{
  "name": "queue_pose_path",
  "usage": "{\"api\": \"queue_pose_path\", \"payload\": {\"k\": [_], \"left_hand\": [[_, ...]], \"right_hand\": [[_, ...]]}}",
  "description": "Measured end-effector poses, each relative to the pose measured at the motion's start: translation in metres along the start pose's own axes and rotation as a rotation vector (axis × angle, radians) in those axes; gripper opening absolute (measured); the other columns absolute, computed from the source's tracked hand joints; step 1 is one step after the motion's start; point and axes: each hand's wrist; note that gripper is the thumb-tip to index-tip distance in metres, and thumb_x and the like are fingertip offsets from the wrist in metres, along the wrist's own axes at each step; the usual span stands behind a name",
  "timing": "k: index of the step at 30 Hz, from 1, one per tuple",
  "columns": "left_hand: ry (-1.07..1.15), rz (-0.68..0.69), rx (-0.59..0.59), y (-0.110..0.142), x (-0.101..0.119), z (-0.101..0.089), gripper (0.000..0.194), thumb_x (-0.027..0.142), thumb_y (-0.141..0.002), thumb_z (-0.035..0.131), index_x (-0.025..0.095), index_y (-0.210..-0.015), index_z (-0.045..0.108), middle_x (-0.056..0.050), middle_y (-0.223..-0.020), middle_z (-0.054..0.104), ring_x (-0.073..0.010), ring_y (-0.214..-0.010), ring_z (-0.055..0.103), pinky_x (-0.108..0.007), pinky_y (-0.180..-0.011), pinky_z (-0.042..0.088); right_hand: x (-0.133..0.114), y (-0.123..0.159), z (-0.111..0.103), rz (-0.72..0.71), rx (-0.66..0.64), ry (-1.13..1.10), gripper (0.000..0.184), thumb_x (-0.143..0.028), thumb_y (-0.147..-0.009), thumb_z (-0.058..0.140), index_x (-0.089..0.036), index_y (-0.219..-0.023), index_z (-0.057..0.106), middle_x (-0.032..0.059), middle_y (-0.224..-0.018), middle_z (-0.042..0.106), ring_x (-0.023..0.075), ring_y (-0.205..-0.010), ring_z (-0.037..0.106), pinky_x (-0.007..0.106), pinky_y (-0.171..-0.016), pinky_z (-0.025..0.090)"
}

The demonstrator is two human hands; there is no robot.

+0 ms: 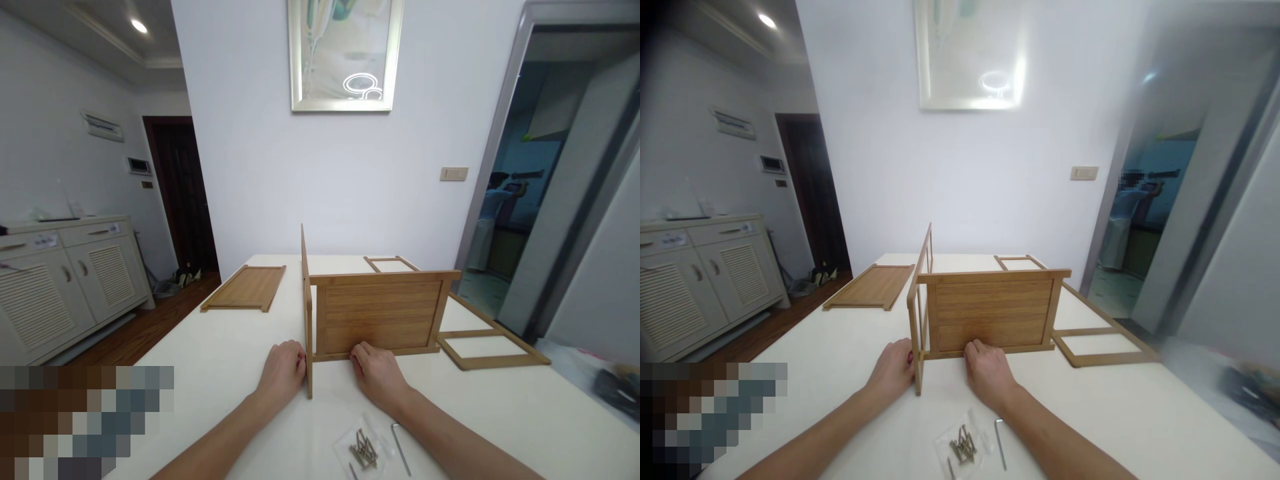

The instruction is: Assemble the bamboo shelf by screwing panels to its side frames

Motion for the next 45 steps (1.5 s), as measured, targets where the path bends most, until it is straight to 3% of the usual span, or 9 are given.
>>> {"api": "queue_pose_path", "payload": {"k": [20, 24, 27, 29, 31, 33, 36, 40, 45], "left_hand": [[0.077, 0.024, 0.039, 0.003, 0.002, -0.002, 0.016, 0.009, -0.079, 0.047, 0.020, -0.070, 0.056, 0.000, -0.071, 0.063, -0.0183, -0.071, 0.058, -0.029, -0.070, 0.032], [0.147, 0.009, 0.093, 0.004, 0.001, -0.005, 0.018, 0.015, -0.085, 0.042, 0.021, -0.073, 0.053, 0.000, -0.070, 0.063, -0.0178, -0.066, 0.055, -0.030, -0.069, 0.034], [0.217, -0.023, 0.200, 0.004, -0.003, -0.008, 0.021, 0.023, -0.092, 0.035, 0.022, -0.082, 0.053, -0.001, -0.071, 0.063, -0.0203, -0.069, 0.056, -0.031, -0.069, 0.036], [0.267, -0.038, 0.270, 0.004, -0.006, -0.010, 0.026, 0.031, -0.096, 0.030, 0.023, -0.084, 0.052, -0.001, -0.072, 0.062, -0.0217, -0.073, 0.056, -0.032, -0.069, 0.037], [0.322, -0.038, 0.316, 0.005, -0.007, -0.012, 0.031, 0.037, -0.097, 0.027, 0.023, -0.082, 0.050, -0.001, -0.070, 0.059, -0.0213, -0.070, 0.054, -0.031, -0.068, 0.038], [0.382, -0.021, 0.346, 0.007, -0.006, -0.014, 0.034, 0.040, -0.098, 0.025, 0.023, -0.079, 0.048, 0.001, -0.065, 0.055, -0.0199, -0.065, 0.052, -0.030, -0.065, 0.038], [0.456, 0.009, 0.397, 0.011, -0.001, -0.018, 0.034, 0.042, -0.097, 0.026, 0.023, -0.077, 0.047, 0.003, -0.059, 0.047, -0.0177, -0.059, 0.049, -0.029, -0.061, 0.037], [0.495, 0.052, 0.454, 0.015, 0.002, -0.024, 0.033, 0.040, -0.097, 0.028, 0.022, -0.077, 0.047, 0.004, -0.059, 0.044, -0.0153, -0.056, 0.047, -0.027, -0.057, 0.036], [0.520, 0.035, 0.518, 0.014, 0.001, -0.032, 0.032, 0.040, -0.096, 0.031, 0.022, -0.077, 0.048, 0.005, -0.057, 0.041, -0.0139, -0.052, 0.042, -0.026, -0.055, 0.034]], "right_hand": [[0.000, 0.000, -0.002, 0.023, -0.022, -0.054, 0.020, -0.016, -0.093, 0.042, -0.018, -0.084, 0.059, 0.0045, -0.082, 0.068, 0.0159, -0.069, 0.060, 0.028, -0.059, 0.030], [0.000, 0.001, -0.007, 0.070, -0.028, -0.181, 0.020, -0.017, -0.091, 0.043, -0.018, -0.084, 0.061, 0.0050, -0.083, 0.069, 0.0160, -0.072, 0.061, 0.026, -0.062, 0.034], [0.003, -0.002, -0.018, 0.126, -0.059, -0.378, 0.017, -0.017, -0.086, 0.047, -0.018, -0.083, 0.064, 0.0044, -0.083, 0.069, 0.0152, -0.072, 0.061, 0.025, -0.064, 0.038], [0.008, -0.007, -0.031, 0.199, -0.141, -0.526, 0.013, -0.018, -0.080, 0.053, -0.017, -0.079, 0.066, 0.0031, -0.076, 0.068, 0.0141, -0.066, 0.059, 0.024, -0.060, 0.038], [0.016, -0.014, -0.049, 0.258, -0.314, -0.672, 0.009, -0.019, -0.073, 0.059, -0.016, -0.071, 0.067, 0.0010, -0.063, 0.064, 0.0128, -0.058, 0.055, 0.023, -0.054, 0.036], [0.026, -0.019, -0.067, 0.215, -0.567, -0.803, 0.008, -0.018, -0.067, 0.062, -0.015, -0.069, 0.069, -0.0012, -0.058, 0.061, 0.0113, -0.053, 0.052, 0.022, -0.051, 0.036], [0.037, -0.021, -0.089, 0.110, -0.790, -0.830, 0.015, -0.025, -0.060, 0.072, -0.015, -0.071, 0.071, -0.0019, -0.062, 0.063, 0.0111, -0.057, 0.053, 0.021, -0.052, 0.036], [0.039, -0.016, -0.093, 0.037, -0.955, -0.648, 0.031, -0.027, -0.046, 0.083, -0.019, -0.074, 0.073, -0.0046, -0.064, 0.063, 0.0111, -0.057, 0.052, 0.021, -0.050, 0.035], [0.030, -0.012, -0.078, 0.018, -1.006, -0.532, 0.018, -0.017, -0.045, 0.080, -0.021, -0.060, 0.071, -0.0075, -0.053, 0.059, 0.0092, -0.048, 0.047, 0.022, -0.050, 0.032]]}}
Point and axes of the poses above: each hand's wrist, its own y-axis away from the middle knuckle, its own z-axis out of the palm, x = y × z
